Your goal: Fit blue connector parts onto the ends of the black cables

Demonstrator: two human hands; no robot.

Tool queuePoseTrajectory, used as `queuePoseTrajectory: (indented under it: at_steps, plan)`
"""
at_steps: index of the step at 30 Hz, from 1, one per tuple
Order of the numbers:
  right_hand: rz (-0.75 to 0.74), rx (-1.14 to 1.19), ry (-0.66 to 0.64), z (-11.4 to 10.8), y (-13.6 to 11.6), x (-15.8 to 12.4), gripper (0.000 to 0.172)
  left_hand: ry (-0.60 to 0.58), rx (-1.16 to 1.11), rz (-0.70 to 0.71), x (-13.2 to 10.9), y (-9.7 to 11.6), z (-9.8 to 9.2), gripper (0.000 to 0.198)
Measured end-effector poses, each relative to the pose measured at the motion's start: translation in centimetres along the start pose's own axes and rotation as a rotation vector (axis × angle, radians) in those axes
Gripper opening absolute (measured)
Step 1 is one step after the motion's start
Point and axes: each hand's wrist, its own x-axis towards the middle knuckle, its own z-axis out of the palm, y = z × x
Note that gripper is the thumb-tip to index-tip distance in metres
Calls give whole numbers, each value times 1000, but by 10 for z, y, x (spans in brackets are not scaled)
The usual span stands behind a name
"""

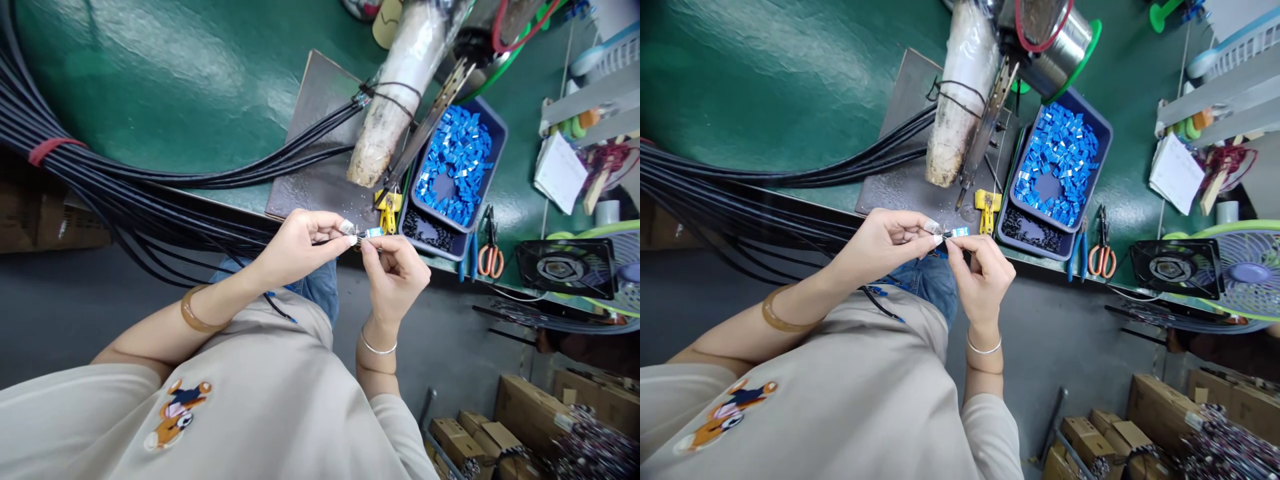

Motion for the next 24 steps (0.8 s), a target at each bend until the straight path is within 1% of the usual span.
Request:
queuePoseTrajectory:
  at_steps: [6,9,11,14,16,21,24]
  plan:
    - [-159,-136,7,0,2,0,10,-8,9,14,1,1,1,9]
    - [-211,-185,20,1,2,-1,12,-9,8,13,2,1,0,8]
    - [-208,-179,13,1,3,0,12,-6,17,24,2,0,-1,8]
    - [-147,-125,-13,1,4,1,10,-11,42,59,2,-2,-1,10]
    - [-134,-104,-20,2,5,1,9,-25,45,71,2,-3,-1,11]
    - [-259,-163,9,5,6,1,12,-95,34,60,1,-4,-3,14]
    - [-271,-174,4,6,7,0,13,-111,26,33,0,-3,-4,14]
